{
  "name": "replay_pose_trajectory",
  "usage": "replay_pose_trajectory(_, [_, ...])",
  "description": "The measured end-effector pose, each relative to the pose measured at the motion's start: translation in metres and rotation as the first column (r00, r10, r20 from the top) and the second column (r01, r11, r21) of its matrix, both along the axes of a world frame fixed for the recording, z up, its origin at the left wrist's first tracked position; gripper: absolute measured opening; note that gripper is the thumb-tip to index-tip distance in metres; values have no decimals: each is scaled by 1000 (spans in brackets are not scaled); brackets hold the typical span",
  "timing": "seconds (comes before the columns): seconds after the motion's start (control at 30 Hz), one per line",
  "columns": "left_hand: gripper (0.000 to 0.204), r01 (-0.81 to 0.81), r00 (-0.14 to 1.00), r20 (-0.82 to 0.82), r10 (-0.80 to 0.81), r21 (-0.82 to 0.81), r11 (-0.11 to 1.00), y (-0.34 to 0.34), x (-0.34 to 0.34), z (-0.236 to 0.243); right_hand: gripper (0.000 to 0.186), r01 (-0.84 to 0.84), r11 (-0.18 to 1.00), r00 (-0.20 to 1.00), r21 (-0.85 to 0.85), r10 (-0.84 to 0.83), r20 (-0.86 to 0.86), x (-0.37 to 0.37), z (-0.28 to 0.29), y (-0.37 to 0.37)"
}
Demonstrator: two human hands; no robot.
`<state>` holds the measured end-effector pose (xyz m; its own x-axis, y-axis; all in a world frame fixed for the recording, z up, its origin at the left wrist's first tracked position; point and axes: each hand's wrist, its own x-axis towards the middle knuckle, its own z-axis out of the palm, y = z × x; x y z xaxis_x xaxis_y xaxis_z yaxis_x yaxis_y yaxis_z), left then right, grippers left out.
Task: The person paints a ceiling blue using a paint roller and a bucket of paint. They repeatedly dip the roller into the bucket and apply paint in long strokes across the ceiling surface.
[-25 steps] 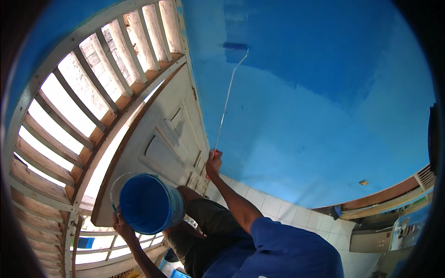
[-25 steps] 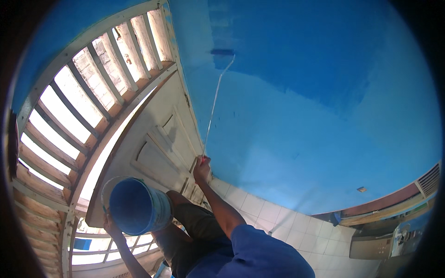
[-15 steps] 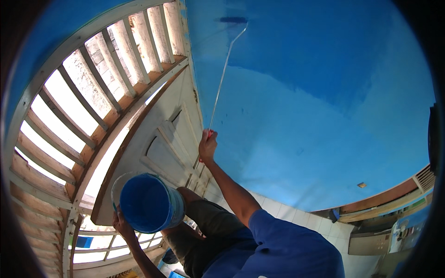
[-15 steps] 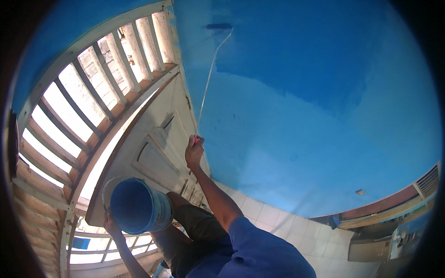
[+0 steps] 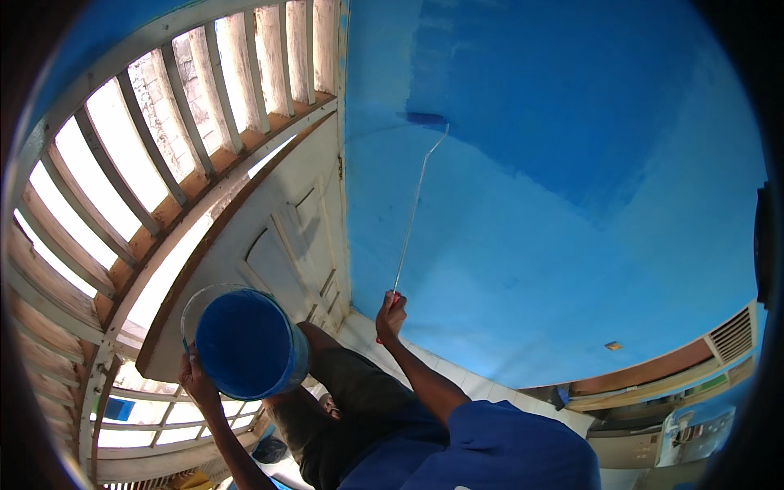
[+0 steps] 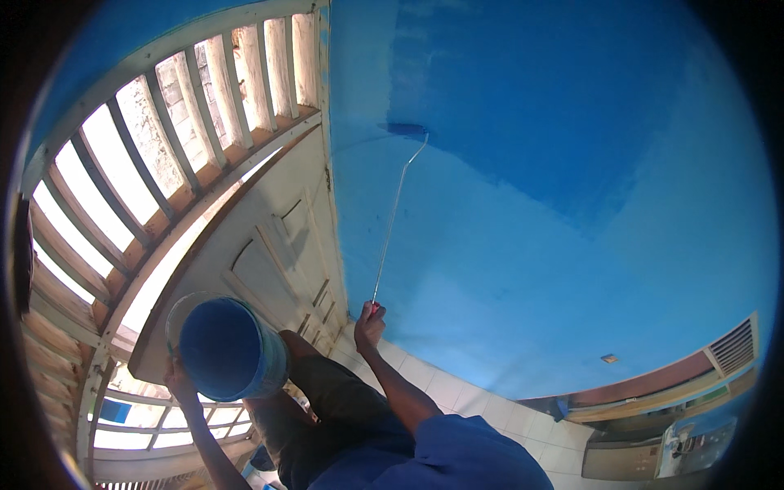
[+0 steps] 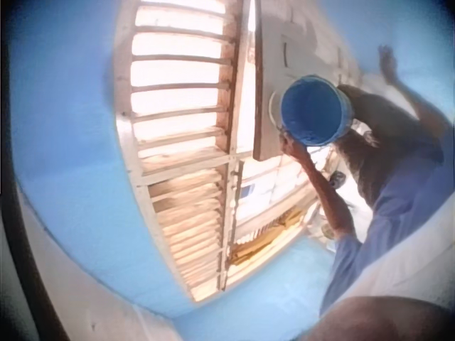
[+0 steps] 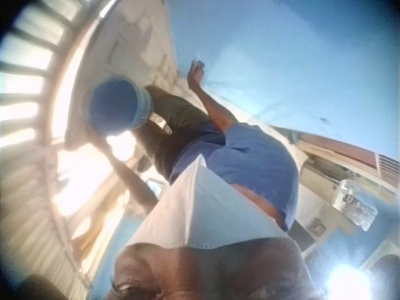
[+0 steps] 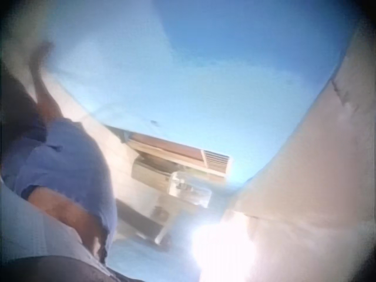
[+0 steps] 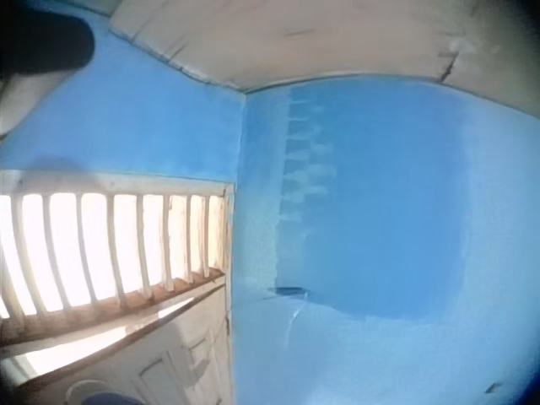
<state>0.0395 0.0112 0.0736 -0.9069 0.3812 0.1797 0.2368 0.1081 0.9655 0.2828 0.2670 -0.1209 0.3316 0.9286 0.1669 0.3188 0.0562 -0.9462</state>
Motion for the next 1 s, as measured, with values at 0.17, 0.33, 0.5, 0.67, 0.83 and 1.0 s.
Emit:
replay_pose_trajectory(0.17, [30, 3, 1000, 3, -3, 45, 999, 2, 3, -1, 42, 44, 998, 999, 37, -45, 7, 35, 2, -5])
replay_pose_trajectory(0.33, [30, 32, 999, 9, -33, 76, 997, 5, 1, -3, 40, 0, 1000, 1000, 8, 0, -31, 50, 4, 18])
replay_pose_trajectory(0.5, [30, 48, 998, 29, -51, 106, 993, 3, -3, -6, 35, -57, 997, 997, 56, 60, -50, 28, 25, 47])
replay_pose_trajectory(0.67, [29, 41, 999, 25, -45, 114, 993, 1, -2, -5, 35, -86, 974, 985, 208, 114, -126, -18, 90, 94])
replay_pose_trajectory(0.83, [28, 15, 999, -43, -12, 69, 998, -2, -1, -1, 37, -122, 963, 976, 240, 161, -149, -34, 112, 107])
replay_pose_trajectory(1.0, [30, 64, 998, 0, -64, 137, 988, 1, 0, -6, 37, -58, 993, 992, 105, 69, -108, -20, 53, 64])
